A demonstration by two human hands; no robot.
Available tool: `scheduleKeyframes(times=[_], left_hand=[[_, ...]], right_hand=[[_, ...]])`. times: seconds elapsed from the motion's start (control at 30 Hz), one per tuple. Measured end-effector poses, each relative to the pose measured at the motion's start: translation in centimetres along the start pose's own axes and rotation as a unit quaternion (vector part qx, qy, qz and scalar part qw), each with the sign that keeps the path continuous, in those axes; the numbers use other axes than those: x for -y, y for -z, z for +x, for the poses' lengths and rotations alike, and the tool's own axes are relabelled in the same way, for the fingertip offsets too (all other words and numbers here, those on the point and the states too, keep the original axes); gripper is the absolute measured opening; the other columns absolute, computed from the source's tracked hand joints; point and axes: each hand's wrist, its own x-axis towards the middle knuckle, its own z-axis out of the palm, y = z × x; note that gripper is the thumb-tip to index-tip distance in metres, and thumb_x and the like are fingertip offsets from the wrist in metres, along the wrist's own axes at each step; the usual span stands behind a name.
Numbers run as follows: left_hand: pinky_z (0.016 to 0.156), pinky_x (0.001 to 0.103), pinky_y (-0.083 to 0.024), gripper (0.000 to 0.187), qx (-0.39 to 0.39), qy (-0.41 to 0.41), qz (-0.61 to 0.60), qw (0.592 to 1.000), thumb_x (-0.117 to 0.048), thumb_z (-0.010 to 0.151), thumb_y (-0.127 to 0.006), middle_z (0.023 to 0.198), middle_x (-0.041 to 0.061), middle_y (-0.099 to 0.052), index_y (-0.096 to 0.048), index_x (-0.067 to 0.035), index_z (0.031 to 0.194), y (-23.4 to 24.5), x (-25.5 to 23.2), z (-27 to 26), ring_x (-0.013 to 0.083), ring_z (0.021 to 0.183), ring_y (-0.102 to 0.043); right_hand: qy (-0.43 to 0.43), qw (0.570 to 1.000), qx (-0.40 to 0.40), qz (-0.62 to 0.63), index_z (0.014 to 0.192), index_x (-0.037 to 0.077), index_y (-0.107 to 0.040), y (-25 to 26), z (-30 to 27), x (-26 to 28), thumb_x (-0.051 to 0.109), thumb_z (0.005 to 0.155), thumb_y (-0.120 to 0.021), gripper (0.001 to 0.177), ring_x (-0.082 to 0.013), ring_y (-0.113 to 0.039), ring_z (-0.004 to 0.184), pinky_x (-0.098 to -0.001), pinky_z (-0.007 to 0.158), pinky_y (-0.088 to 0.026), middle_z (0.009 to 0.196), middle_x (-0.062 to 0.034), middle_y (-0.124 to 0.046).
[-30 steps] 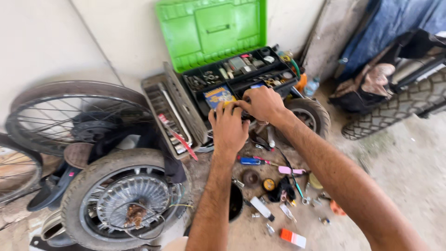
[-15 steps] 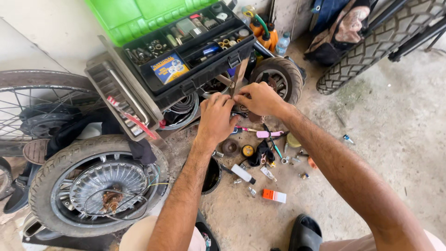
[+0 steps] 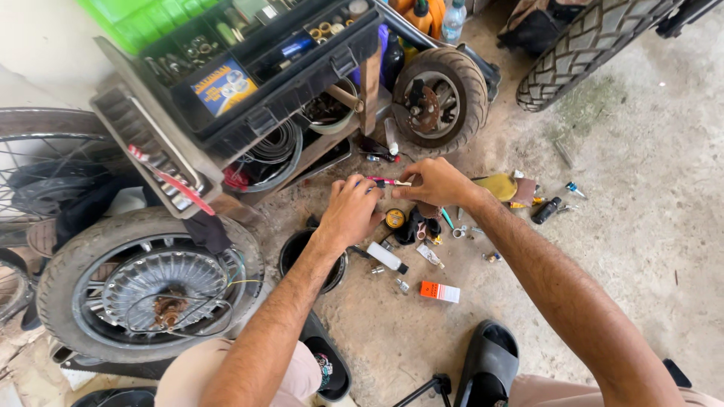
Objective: The person handles small mechanical components from a toolbox, using a vernier caliper to measure parts and examining a blue box containing a spring.
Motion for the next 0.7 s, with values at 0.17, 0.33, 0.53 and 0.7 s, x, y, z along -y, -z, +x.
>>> scheduleKeyframes(times=[0.17, 0.33, 0.53, 0.7], left_hand=[[0.097, 0.049, -0.039, 0.045, 0.016, -0.016, 0.003, 1.000, -0.026, 0.075, -0.085, 0.121, 0.007, -0.065, -0.071, -0.006, 0.113, -3.0, -0.1, 0.1, 0.0280, 0.123, -0.051], [0.098, 0.048, -0.039, 0.042, 0.089, -0.012, 0.001, 0.996, -0.026, 0.076, -0.085, 0.118, 0.005, -0.065, -0.072, -0.010, 0.112, -5.7, 0.0, -0.2, 0.0265, 0.122, -0.052], [0.097, 0.046, -0.040, 0.039, 0.166, 0.018, 0.012, 0.986, -0.029, 0.079, -0.083, 0.120, 0.005, -0.065, -0.072, -0.010, 0.111, -9.8, 0.8, 0.4, 0.0270, 0.123, -0.052], [0.102, 0.047, -0.038, 0.041, 0.174, 0.081, -0.076, 0.978, -0.030, 0.082, -0.080, 0.125, 0.006, -0.065, -0.071, -0.010, 0.117, -15.1, 0.2, 1.0, 0.0255, 0.124, -0.051]], right_hand=[[-0.024, 0.999, 0.023, -0.020, 0.110, 0.013, -0.078, -1.9, -1.0, -5.1, 0.047, 0.080, -0.080, 0.046, -0.0343, -0.076, 0.085, -0.0423, 0.082, -0.058, 0.088, -0.0180, -0.077], [-0.033, 0.999, 0.009, 0.006, 0.105, 0.013, -0.080, -3.6, -1.7, -10.8, 0.038, 0.086, -0.075, 0.032, -0.0335, -0.076, 0.084, -0.0420, 0.081, -0.059, 0.092, -0.0149, -0.078], [-0.100, 0.995, 0.011, -0.005, 0.106, 0.015, -0.079, -6.2, -2.0, -18.0, 0.032, 0.090, -0.066, 0.026, -0.0344, -0.075, 0.086, -0.0435, 0.084, -0.059, 0.092, -0.0143, -0.078], [-0.100, 0.995, -0.011, -0.017, 0.103, 0.016, -0.080, -9.2, -2.8, -24.8, 0.023, 0.087, -0.063, 0.025, -0.0357, -0.075, 0.086, -0.0445, 0.086, -0.059, 0.094, -0.0143, -0.078]])
